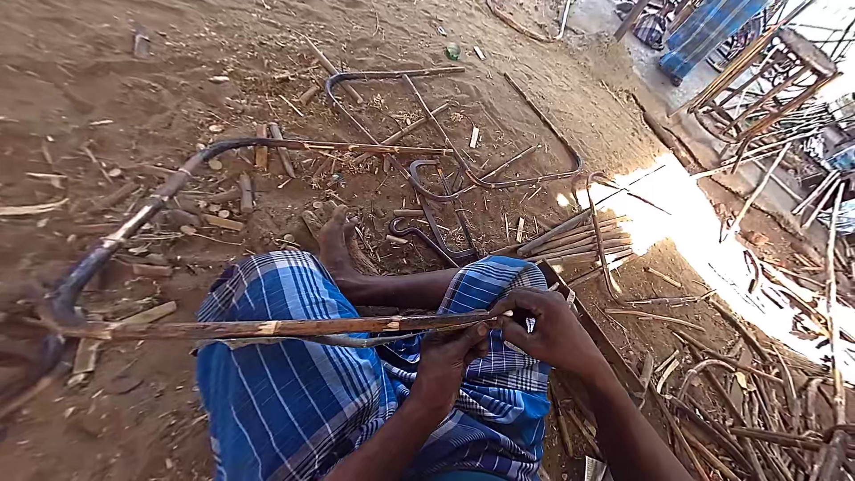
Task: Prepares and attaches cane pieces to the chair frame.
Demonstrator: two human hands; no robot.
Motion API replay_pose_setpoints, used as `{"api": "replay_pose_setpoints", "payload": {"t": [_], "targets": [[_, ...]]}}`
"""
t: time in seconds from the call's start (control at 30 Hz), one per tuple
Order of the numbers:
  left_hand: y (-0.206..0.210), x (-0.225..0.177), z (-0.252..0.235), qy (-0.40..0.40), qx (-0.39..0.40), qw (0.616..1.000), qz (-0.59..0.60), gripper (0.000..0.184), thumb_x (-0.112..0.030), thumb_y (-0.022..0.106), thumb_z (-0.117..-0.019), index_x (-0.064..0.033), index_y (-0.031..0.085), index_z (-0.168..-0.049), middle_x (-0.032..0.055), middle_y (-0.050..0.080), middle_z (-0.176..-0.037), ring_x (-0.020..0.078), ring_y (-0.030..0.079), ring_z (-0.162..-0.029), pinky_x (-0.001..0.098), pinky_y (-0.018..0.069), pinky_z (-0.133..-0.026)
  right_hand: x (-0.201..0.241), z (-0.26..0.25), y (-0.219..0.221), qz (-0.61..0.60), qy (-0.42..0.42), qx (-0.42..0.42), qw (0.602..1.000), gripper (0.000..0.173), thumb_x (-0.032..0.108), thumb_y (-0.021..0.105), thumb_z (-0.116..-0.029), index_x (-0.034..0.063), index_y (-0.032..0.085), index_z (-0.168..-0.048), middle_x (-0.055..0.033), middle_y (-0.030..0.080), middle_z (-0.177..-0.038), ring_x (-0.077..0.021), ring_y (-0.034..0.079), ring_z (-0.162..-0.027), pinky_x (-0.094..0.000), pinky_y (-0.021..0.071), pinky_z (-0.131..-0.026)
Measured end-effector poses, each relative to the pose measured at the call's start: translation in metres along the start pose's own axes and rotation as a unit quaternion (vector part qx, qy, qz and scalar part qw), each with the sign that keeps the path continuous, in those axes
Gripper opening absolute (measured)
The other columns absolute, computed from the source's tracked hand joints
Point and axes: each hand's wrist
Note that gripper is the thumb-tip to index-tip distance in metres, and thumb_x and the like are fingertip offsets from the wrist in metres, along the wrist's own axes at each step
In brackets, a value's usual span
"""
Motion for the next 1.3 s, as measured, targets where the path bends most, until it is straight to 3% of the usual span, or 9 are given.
{"api": "replay_pose_setpoints", "payload": {"t": [0.5, 0.63, 0.73, 0.83, 0.93, 1.07, 1.17, 1.23, 1.3], "targets": [[-0.006, -0.003, 0.0, -0.005, 0.002, 1.0, -0.026, 0.014, 0.004, 0.075, -0.088, -0.0008, 0.075, -0.102, 0.0169, 0.071, -0.086, 0.0186, 0.066, -0.065, 0.0312, 0.0602, -0.064, 0.009, 0.002, 0.004, 0.126, -0.057, 0.051, 0.989, 0.009, 0.019, 0.074, -0.0881, 0.0186, 0.077, -0.097, 0.008, 0.065, -0.086, -0.0017, 0.062, -0.077, -0.022, 0.056, -0.068], [-0.007, -0.014, 0.013, -0.064, -0.009, 0.995, -0.082, 0.013, -0.003, 0.077, -0.0897, 0.0007, 0.074, -0.102, 0.0167, 0.07, -0.081, 0.0183, 0.066, -0.064, 0.0292, 0.059, -0.064, 0.01, 0.009, 0.0, -0.039, -0.028, -0.061, 0.997, 0.014, 0.008, 0.063, -0.0954, 0.009, 0.074, -0.103, 0.0024, 0.069, -0.093, -0.0045, 0.063, -0.072, -0.0227, 0.057, -0.062], [-0.006, -0.024, 0.036, -0.059, 0.053, 0.994, -0.078, 0.014, -0.005, 0.078, -0.0897, 0.0036, 0.073, -0.1, 0.016, 0.07, -0.079, 0.0174, 0.066, -0.066, 0.0297, 0.0598, -0.068, 0.025, 0.023, 0.0, -0.078, 0.006, -0.105, 0.991, 0.027, 0.018, 0.049, -0.1036, 0.0157, 0.074, -0.112, 0.0032, 0.065, -0.098, -0.009, 0.061, -0.081, -0.027, 0.0539, -0.066], [-0.007, -0.022, 0.05, 0.013, 0.099, 0.993, -0.063, 0.013, -0.009, 0.078, -0.0907, 0.0009, 0.075, -0.098, 0.0144, 0.07, -0.08, 0.014, 0.063, -0.063, 0.0273, 0.0577, -0.063, 0.039, 0.042, 0.018, -0.127, 0.071, 0.007, 0.989, 0.031, 0.041, 0.059, -0.1032, 0.0213, 0.07, -0.125, 0.0024, 0.064, -0.116, -0.0107, 0.065, -0.097, -0.0322, 0.0603, -0.077], [-0.02, -0.023, 0.055, 0.064, 0.092, 0.993, -0.031, 0.015, -0.014, 0.077, -0.0916, -0.0027, 0.078, -0.101, 0.0129, 0.069, -0.081, 0.0089, 0.057, -0.059, 0.0225, 0.0512, -0.056, 0.036, 0.054, 0.022, -0.211, 0.118, 0.003, 0.97, 0.021, 0.026, 0.068, -0.1002, 0.0178, 0.075, -0.118, -0.0003, 0.067, -0.094, -0.0069, 0.059, -0.064, -0.0239, 0.0529, -0.054], [-0.049, -0.038, 0.062, 0.059, 0.012, 0.994, 0.091, 0.015, -0.015, 0.075, -0.0932, -0.0059, 0.077, -0.106, 0.0104, 0.069, -0.081, 0.0074, 0.061, -0.061, 0.0216, 0.0557, -0.06, 0.006, 0.092, -0.044, -0.138, 0.155, 0.031, 0.978, 0.015, 0.029, 0.069, -0.0981, 0.02, 0.077, -0.108, 0.0028, 0.068, -0.087, -0.0045, 0.055, -0.058, -0.0215, 0.0484, -0.05], [-0.066, -0.051, 0.06, 0.076, -0.067, 0.993, 0.059, 0.012, -0.006, 0.069, -0.0949, -0.0025, 0.076, -0.104, 0.012, 0.069, -0.081, 0.0081, 0.06, -0.059, 0.0202, 0.0541, -0.057, -0.025, 0.132, -0.099, 0.115, 0.291, 0.01, 0.95, 0.014, 0.027, 0.068, -0.0938, 0.0196, 0.076, -0.103, 0.0005, 0.071, -0.083, -0.0145, 0.06, -0.056, -0.0354, 0.0521, -0.05], [-0.068, -0.051, 0.061, 0.075, -0.065, 0.995, -0.022, 0.016, -0.005, 0.066, -0.0971, -0.0007, 0.075, -0.109, 0.0129, 0.069, -0.085, 0.0105, 0.061, -0.063, 0.0213, 0.0549, -0.061, -0.031, 0.134, -0.103, 0.277, 0.396, -0.009, 0.875, 0.018, 0.016, 0.072, -0.0941, 0.0066, 0.075, -0.109, -0.0197, 0.07, -0.1, -0.0405, 0.068, -0.084, -0.0665, 0.0539, -0.077], [-0.059, -0.047, 0.062, 0.074, 0.006, 0.991, -0.114, 0.02, -0.013, 0.067, -0.0981, -0.0023, 0.075, -0.113, 0.0105, 0.069, -0.085, 0.0136, 0.062, -0.068, 0.0261, 0.0555, -0.066, -0.023, 0.118, -0.081, 0.271, 0.307, -0.074, 0.91, 0.021, 0.022, 0.073, -0.0938, 0.0053, 0.076, -0.106, -0.0189, 0.07, -0.105, -0.038, 0.069, -0.093, -0.0638, 0.0556, -0.082]]}}
Point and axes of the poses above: each hand's wrist, its own z-axis away from the middle knuckle, its own y-axis out of the palm, x = y × z
